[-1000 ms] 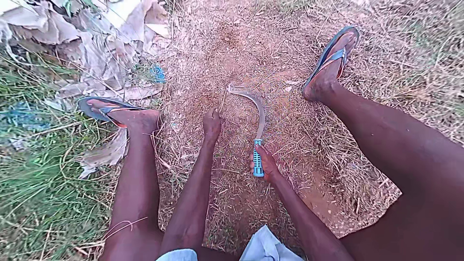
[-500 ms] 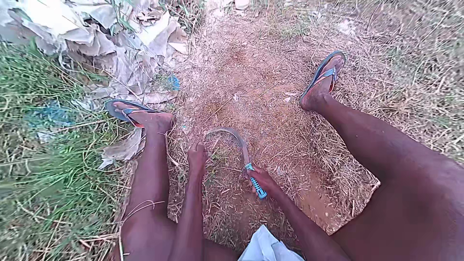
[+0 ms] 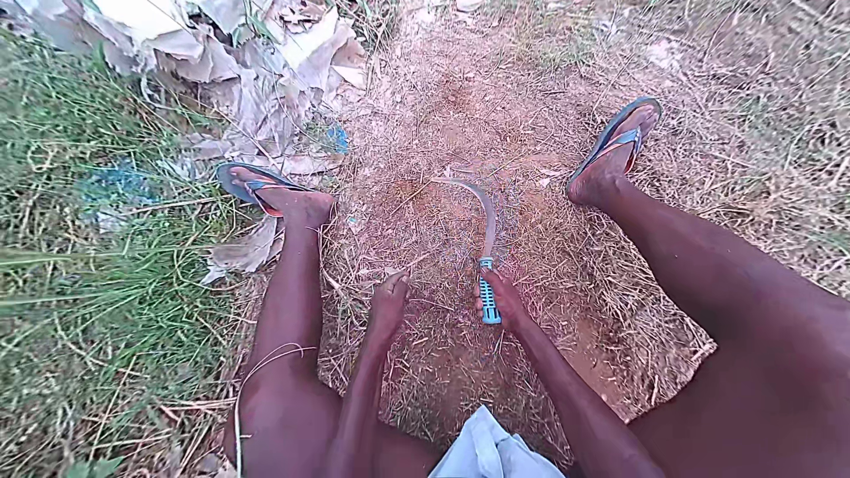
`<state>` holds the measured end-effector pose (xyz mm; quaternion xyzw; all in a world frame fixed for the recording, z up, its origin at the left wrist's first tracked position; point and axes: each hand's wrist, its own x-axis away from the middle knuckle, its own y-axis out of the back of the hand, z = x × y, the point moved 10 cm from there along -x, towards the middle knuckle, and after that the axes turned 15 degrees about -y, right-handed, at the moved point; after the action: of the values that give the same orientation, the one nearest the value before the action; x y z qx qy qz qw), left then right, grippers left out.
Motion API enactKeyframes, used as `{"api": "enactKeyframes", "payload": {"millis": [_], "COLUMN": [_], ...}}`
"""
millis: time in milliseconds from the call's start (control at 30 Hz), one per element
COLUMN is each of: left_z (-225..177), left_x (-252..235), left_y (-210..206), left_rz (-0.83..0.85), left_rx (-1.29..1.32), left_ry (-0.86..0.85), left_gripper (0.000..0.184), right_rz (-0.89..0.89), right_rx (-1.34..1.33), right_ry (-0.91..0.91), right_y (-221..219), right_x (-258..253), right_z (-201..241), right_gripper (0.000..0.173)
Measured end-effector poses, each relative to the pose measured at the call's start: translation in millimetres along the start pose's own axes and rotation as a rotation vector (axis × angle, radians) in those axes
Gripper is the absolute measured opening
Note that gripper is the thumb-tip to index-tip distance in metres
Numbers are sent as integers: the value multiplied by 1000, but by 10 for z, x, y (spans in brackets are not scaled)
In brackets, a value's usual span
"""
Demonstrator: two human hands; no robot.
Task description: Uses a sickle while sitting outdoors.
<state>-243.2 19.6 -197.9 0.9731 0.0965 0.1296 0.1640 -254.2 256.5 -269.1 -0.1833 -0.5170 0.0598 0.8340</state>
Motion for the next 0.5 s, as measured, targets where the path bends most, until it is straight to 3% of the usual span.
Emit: {"api": "enactKeyframes", "payload": {"millis": [267,400,500], "left_z": [-246,-251,-100], "left_x": [296,405,423], "left_y": [840,997,800], "left_rz": [-194,-270,-178], "left_rx": [-164,-84,-220], "left_ry": [-93,-144,-51], "left_gripper": [29,28,32], "right_rz": [256,242,190], "right_rx": [667,655,598], "right_ry": [-333,-296,-242], "right_y": [-221,-160,-82], "right_x": [-58,-47,-13], "right_z": [-1370,-1218,-984], "right_gripper": [40,38,38]}}
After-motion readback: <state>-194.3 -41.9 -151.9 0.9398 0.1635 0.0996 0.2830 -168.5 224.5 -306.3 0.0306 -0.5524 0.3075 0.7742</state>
